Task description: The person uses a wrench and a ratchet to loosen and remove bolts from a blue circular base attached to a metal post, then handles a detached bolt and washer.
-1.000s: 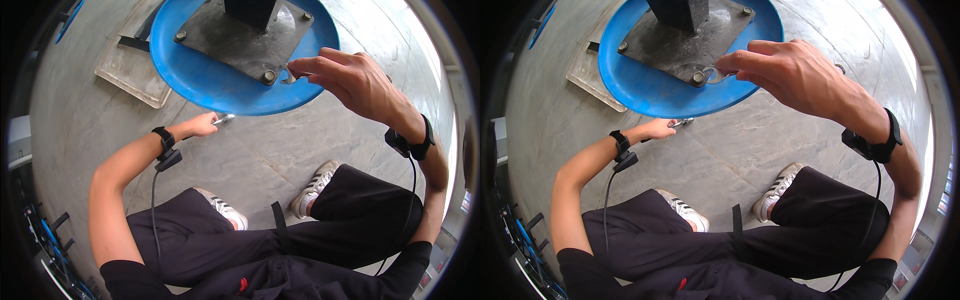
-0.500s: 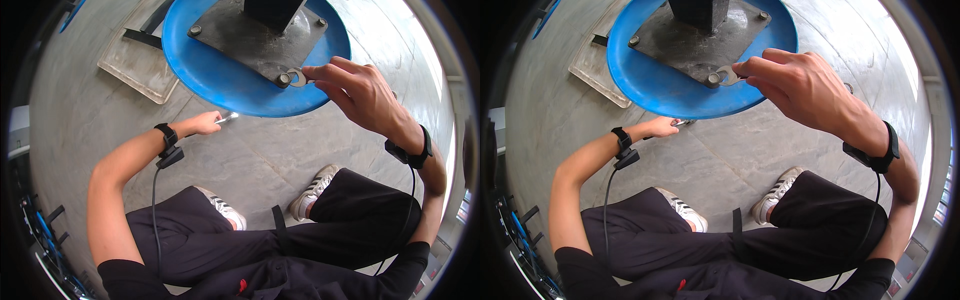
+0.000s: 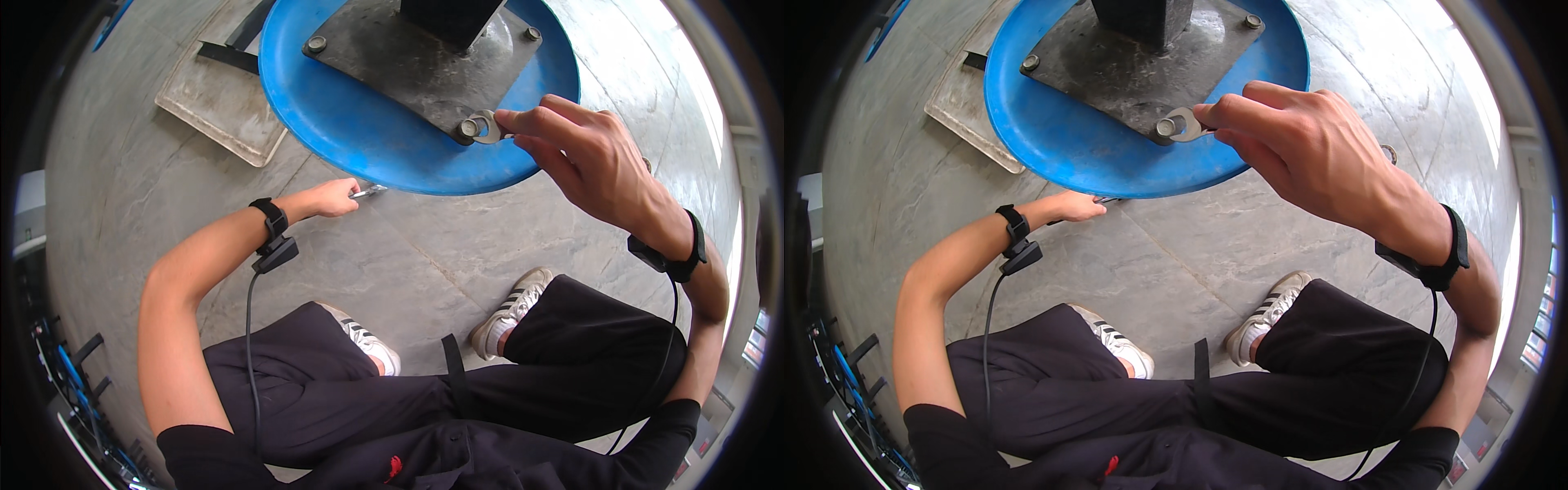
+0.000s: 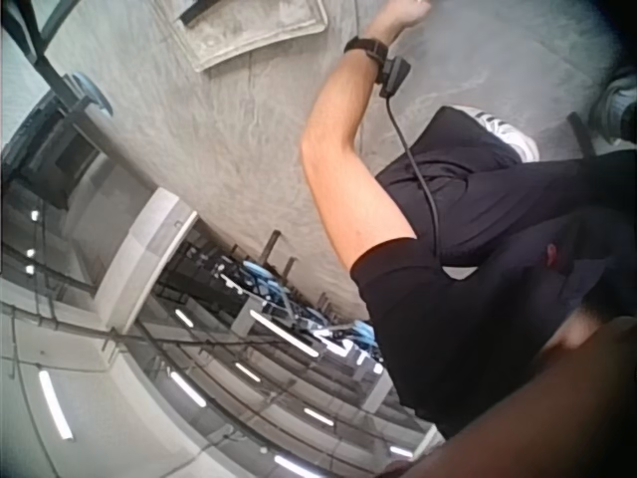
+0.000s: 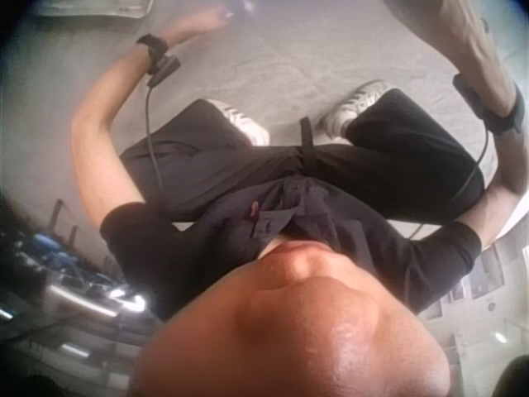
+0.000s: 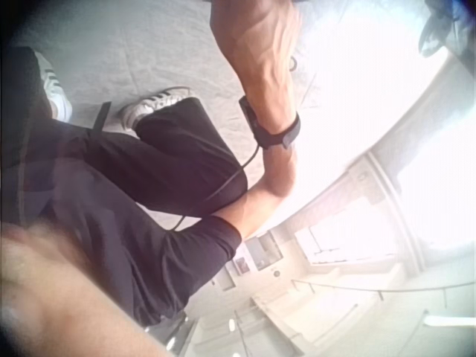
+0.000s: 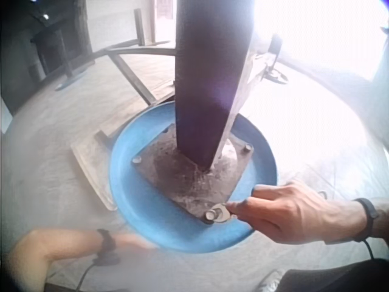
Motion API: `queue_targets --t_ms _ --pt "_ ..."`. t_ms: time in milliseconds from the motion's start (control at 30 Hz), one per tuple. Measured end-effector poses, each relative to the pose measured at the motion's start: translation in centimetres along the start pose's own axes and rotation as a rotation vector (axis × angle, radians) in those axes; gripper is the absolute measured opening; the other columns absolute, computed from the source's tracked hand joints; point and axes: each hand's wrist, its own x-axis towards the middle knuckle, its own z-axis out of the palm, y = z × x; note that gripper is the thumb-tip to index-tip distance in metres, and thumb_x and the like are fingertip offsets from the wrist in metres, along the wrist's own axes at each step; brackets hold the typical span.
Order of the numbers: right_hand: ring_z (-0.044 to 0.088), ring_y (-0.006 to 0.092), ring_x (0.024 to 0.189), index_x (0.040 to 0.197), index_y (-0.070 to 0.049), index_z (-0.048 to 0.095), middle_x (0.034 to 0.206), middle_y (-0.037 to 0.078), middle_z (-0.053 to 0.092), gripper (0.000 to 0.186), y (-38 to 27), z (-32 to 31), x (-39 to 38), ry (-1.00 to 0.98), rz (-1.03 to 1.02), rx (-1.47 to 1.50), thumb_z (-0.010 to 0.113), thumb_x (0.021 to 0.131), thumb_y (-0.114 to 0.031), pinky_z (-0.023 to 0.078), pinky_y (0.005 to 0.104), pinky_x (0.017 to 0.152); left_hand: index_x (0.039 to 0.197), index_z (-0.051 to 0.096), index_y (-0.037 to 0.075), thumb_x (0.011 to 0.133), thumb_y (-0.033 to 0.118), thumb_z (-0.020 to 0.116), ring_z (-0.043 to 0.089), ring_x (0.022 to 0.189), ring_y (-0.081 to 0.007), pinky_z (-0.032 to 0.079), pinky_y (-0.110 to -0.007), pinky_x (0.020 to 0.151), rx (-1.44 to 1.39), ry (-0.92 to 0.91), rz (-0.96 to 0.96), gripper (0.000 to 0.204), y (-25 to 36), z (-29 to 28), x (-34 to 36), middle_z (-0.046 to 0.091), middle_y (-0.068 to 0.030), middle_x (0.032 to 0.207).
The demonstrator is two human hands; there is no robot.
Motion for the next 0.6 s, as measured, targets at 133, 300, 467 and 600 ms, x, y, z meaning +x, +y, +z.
queue_targets --t_ms 133,300,467,600 --pt "0.061 0.0183 0.055 0.109 -0.010 0.062 0.081 0.006 0.063 0.016 1.0 -0.1 0.5 0.017 -0.058 0.008 0.060 0.094 -0.014 0.045 0.0301 0.046 0.114 0.057 0.001 0.080 0.021 0.061 0.061 0.098 -0.0318 0.047 -0.041 0.084 -0.014 -0.005 -0.029 0.040 0.5 -0.3 -0.4 0.065 -0.0192 0.102" --pt "0.064 0.0140 0.062 0.108 -0.013 0.065 0.082 0.003 0.064 0.019 4.0 0.3 2.1 0.019 -0.302 -0.052 0.064 0.090 -0.017 0.044 0.0268 0.046 0.111 0.060 0.001 0.079 0.021 0.060 0.062 0.099 -0.0313 0.047 -0.041 0.084 0.008 -0.016 -0.011 0.038 1.2 -0.7 -0.9 0.065 -0.0203 0.104" --pt "0.068 0.0179 0.072 0.127 -0.014 0.060 0.088 0.008 0.063 0.039 6.0 -1.2 6.3 0.183 -0.732 -0.409 0.062 0.088 -0.012 0.058 0.0277 0.061 0.111 0.061 -0.001 0.083 0.027 0.054 0.061 0.098 -0.0326 0.047 -0.041 0.084 0.083 -0.074 0.004 0.040 0.9 -0.8 0.1 0.064 -0.0232 0.103" --pt "0.056 0.0176 0.079 0.111 -0.016 0.064 0.085 0.002 0.052 0.030 5.7 -1.7 7.6 0.212 -0.777 -0.245 0.066 0.081 -0.013 0.046 0.0311 0.072 0.113 0.061 -0.001 0.087 0.032 0.053 0.060 0.103 -0.0347 0.046 -0.043 0.088 0.073 0.018 0.064 0.043 -1.2 0.6 1.0 0.064 -0.0234 0.109"
